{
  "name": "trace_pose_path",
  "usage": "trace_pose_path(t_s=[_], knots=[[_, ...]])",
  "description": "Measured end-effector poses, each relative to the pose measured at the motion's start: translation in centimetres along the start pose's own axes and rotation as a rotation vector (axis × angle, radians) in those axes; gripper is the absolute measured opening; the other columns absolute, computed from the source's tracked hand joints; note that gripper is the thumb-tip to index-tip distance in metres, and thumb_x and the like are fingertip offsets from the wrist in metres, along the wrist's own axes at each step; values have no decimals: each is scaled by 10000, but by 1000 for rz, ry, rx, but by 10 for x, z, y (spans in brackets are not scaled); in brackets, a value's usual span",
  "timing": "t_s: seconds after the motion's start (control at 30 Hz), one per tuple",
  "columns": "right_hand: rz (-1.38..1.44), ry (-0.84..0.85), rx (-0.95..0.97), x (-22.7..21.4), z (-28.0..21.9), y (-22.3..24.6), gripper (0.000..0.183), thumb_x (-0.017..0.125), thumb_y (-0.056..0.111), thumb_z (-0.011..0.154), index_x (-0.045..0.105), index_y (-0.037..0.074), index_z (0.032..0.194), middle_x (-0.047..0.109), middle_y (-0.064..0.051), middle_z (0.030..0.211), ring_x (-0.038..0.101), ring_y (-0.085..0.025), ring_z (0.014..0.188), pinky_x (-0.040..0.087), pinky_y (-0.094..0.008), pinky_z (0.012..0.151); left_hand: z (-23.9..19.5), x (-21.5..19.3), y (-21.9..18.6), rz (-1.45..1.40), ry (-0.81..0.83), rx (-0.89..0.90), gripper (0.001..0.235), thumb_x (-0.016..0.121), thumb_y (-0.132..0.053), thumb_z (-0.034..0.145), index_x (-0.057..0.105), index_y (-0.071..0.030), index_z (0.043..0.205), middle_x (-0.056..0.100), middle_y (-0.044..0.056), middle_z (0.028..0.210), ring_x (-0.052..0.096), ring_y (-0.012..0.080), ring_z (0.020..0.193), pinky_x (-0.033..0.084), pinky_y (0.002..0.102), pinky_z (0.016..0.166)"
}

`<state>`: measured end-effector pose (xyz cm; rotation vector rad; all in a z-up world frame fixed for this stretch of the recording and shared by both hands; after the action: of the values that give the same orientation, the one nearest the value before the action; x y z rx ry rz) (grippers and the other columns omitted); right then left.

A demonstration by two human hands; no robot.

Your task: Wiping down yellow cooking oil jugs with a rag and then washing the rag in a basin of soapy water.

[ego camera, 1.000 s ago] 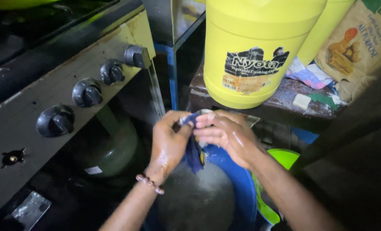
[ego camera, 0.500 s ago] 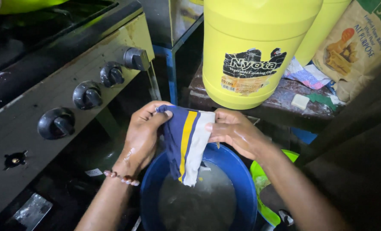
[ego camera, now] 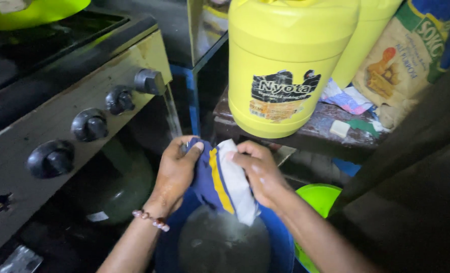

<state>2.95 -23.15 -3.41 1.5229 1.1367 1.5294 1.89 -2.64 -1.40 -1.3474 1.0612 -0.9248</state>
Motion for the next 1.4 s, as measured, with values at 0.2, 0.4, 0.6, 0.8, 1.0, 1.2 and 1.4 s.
trace_pose_path(t_s=[0.2,0.4,0.6,0.8,1.0,1.2,1.4], knots=[[146,-93,190,12,-37,87,404,838,374,964,762,102,1253,724,-77,1010,767,-251,876,663,-418,787,-73,11,-79,-266,164,-150,1234,959,-147,815,263,-100,1833,477,214,1254,636,346,1081,618,451,815],[-484,-140,393,-23,-33,24,988,887,222,747,535,153,1667,699,-159,1573,723,-285,1338,573,-426,1020,-37,12,4,57,250,-205,740,835,71,869,720,-174,1558,758,92,919,711,189,819,557,340,684],[-367,153,188,-63,-27,-3,1054,903,-70,693,570,129,1673,756,-140,1410,725,-242,1214,595,-402,1090,-39,10,2,391,317,90,788,891,58,646,824,-164,1399,858,-6,1285,761,91,1119,577,219,1066],[-1322,242,-244,-51,-37,5,265,831,369,964,814,105,959,645,-109,939,698,-338,932,479,-507,820,-55,24,-21,687,240,286,307,855,-118,899,906,-185,1194,843,-2,1165,823,225,1122,573,331,1088],[-127,-69,311,-31,-39,47,356,766,130,909,721,-5,1236,766,-199,1022,755,-323,938,584,-440,822,-41,22,-28,824,129,185,313,770,-479,1040,787,-187,929,762,49,1016,738,264,1036,562,453,978],[-179,-613,140,-146,60,31,165,637,4,997,717,22,1141,716,-248,824,748,-423,681,602,-628,537,-32,32,-37,756,122,126,221,807,-424,998,856,-216,943,818,-26,1023,754,168,1024,568,369,974],[-516,-842,-195,-195,105,60,619,744,162,1018,601,199,1618,679,-135,1419,707,-306,1343,572,-465,1091,-5,40,-39,612,100,92,284,877,-334,958,859,-127,1152,847,146,1098,814,343,1189,628,508,1077]])
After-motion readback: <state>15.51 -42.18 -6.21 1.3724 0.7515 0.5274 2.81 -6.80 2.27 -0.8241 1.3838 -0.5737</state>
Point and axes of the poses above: each hand's wrist, its own z-axis towards the middle knuckle, its own x-axis out of the palm, y = z × x, the point moved 1 cm from there along z, towards the middle knuckle
